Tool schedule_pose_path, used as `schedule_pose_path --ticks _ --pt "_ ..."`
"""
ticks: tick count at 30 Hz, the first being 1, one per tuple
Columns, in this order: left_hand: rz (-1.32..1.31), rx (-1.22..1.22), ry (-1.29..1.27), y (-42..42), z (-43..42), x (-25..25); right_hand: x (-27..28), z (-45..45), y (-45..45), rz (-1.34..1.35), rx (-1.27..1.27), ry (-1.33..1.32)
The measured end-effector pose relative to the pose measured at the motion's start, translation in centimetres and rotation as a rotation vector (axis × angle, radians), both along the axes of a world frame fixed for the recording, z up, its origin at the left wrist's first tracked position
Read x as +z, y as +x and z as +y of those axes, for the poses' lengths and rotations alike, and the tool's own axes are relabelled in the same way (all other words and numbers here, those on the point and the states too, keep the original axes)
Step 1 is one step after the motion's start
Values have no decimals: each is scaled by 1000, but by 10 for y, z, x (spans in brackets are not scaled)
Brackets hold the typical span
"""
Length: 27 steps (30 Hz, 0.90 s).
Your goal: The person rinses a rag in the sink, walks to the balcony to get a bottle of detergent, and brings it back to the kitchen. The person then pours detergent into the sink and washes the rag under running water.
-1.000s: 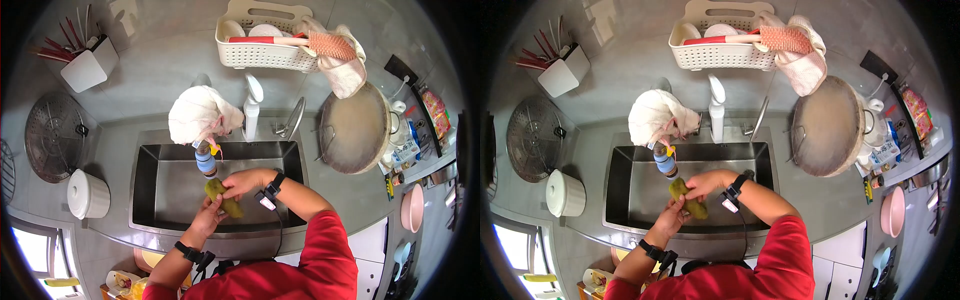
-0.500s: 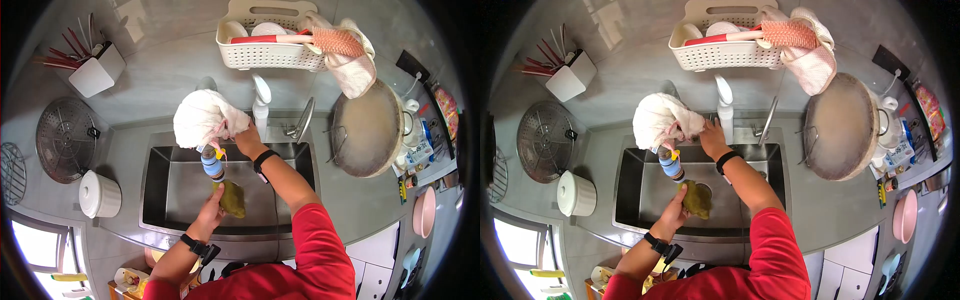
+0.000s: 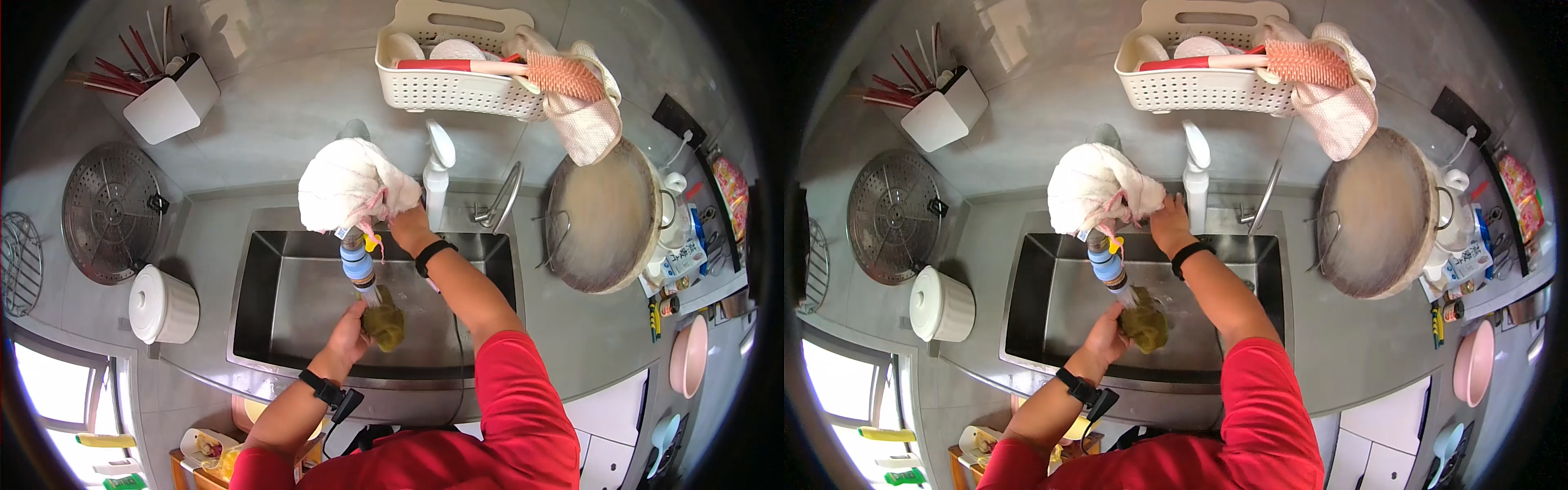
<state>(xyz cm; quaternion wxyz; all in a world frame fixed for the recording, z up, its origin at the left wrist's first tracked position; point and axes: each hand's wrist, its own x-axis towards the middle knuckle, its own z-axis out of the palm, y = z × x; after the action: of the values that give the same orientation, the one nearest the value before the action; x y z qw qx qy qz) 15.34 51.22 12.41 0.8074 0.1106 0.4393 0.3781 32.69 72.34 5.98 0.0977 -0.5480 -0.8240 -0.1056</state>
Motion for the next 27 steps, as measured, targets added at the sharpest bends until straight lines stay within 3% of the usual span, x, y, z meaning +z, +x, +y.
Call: schedule_pose_path --ticks 2,4,6,8,9,11,12,14,15,17,18,20,21,23,25,26,27 --pt "93 51 7 -4 1 -25 18 -20 -2 -35 5 -16" --pt "180 61 37 -7 1 -39 57 -69 -7 194 99 -224" --pt "261 71 65 -9 2 -46 51 -100 -11 312 103 -645" --pt "292 90 133 -10 7 -48 -26 -114 -9 793 331 -915" --pt "287 90 133 -9 10 -48 -8 -132 -9 789 328 -916" --pt "109 126 243 -7 16 -49 57 -170 -11 1312 -72 -1427" --pt "103 127 244 -4 17 -45 50 -174 -12 1307 -75 -1425" --pt "99 209 238 2 16 -36 24 -173 -12 1742 -202 -1468" --pt "95 210 238 3 16 -43 14 -168 -11 1737 -204 -1467" --pt "249 341 198 5 15 -65 -1 -164 -9 1466 -207 -1042" --pt "245 345 197 7 12 -66 2 -167 -11 1459 -206 -1043" --pt "108 369 118 11 9 -65 17 -182 -20 1194 -122 -502" --pt "105 373 117 12 8 -51 25 -191 -26 1190 -119 -504" --pt "-239 335 -78 13 2 -17 44 -217 -39 1122 134 -144" --pt "-292 276 66 4 1 -68 63 -243 -59 1084 206 -203" --pt "-489 222 137 0 0 -121 53 -240 -62 1035 153 -115" --pt "-368 261 59 14 -3 -97 34 -226 -58 1032 150 -121"
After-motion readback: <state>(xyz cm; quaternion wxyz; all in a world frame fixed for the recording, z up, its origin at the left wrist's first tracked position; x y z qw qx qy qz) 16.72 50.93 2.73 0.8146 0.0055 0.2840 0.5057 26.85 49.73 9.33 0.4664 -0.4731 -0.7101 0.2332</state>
